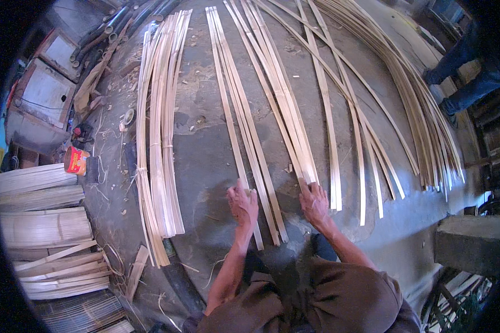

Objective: The person sits on the floor and sorts long, thin wooden strips by hand. They pick up individual strips, align them, and arrange them into neat parallel rows on the concrete floor.

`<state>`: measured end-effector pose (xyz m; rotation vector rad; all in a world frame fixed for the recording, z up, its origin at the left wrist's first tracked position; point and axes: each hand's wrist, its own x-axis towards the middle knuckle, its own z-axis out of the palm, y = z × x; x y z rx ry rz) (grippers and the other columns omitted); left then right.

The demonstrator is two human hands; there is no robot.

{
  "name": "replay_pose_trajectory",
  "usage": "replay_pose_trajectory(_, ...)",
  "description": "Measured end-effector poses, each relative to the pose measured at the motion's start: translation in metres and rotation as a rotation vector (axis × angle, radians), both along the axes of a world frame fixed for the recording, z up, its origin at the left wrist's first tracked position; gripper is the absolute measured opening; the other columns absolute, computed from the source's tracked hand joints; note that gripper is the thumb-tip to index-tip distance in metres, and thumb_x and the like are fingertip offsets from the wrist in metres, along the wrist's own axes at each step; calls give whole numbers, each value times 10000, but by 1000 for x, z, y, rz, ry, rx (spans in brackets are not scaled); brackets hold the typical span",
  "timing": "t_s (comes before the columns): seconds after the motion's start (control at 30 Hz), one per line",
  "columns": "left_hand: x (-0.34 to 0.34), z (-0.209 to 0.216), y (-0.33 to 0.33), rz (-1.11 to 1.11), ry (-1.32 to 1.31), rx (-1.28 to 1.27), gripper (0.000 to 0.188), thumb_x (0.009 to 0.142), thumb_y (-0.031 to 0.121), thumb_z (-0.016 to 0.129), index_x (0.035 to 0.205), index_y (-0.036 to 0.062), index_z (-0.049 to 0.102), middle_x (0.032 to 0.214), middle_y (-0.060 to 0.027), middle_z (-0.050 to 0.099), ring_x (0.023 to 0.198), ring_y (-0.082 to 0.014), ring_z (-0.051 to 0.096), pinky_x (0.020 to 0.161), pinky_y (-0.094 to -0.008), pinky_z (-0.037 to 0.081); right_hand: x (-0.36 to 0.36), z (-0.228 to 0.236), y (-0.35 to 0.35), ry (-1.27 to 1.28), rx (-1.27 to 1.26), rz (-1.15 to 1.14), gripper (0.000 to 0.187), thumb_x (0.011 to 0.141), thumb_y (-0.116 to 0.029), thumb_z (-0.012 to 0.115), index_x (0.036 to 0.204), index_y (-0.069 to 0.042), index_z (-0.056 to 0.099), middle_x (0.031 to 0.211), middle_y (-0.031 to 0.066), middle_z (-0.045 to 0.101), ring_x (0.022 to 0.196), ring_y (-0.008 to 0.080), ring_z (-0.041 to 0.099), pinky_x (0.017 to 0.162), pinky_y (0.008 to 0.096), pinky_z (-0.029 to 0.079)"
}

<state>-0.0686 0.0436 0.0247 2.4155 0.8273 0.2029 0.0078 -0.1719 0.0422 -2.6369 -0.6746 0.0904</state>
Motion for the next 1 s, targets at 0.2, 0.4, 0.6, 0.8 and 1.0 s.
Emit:
replay_pose_trajectory(0.2, 4, 3, -22, -326, -115, 208, 617, 895, 260, 614, 1414, 6, 398, 1448, -207, 362, 1356, -381, 342, 1125, -511, 263, -6, 9, 4, -51, 69, 102, 478, 876, -127, 604, 1344, -71, 520, 1042, 181, 567, 928, 358, 603, 750, 459, 487)
replay_pose_trajectory(0.4, 4, -21, -32, -454, -20, 259, 635, 952, 303, 514, 1478, 8, 318, 1566, -186, 234, 1468, -336, 176, 1184, -544, 94, -25, 10, 11, 229, 425, -85, 457, 952, -131, 558, 1392, -49, 462, 841, 285, 615, 751, 411, 650, 662, 475, 502)
replay_pose_trajectory(0.6, 5, -24, -31, -460, -28, 262, 625, 949, 282, 508, 1482, 17, 317, 1567, -155, 251, 1471, -310, 178, 1189, -535, 83, -59, -22, 23, 362, 485, -84, 450, 974, -147, 537, 1406, -57, 444, 808, 311, 585, 720, 450, 631, 612, 448, 488)
replay_pose_trajectory(0.8, 4, -26, -25, -480, -10, 290, 615, 932, 252, 528, 1477, 36, 342, 1564, -128, 275, 1468, -288, 198, 1195, -512, 96, -72, -20, 29, 416, 471, -65, 477, 967, -164, 530, 1400, -7, 408, 730, 300, 563, 646, 432, 629, 557, 461, 461)
replay_pose_trajectory(1.0, 0, -23, -21, -288, -95, 192, 641, 903, 249, 566, 1446, -24, 362, 1559, -199, 247, 1466, -344, 177, 1193, -514, 98, -76, 0, 29, 520, 494, -152, 497, 952, -131, 553, 1417, -23, 412, 886, 322, 606, 822, 397, 678, 675, 405, 520)
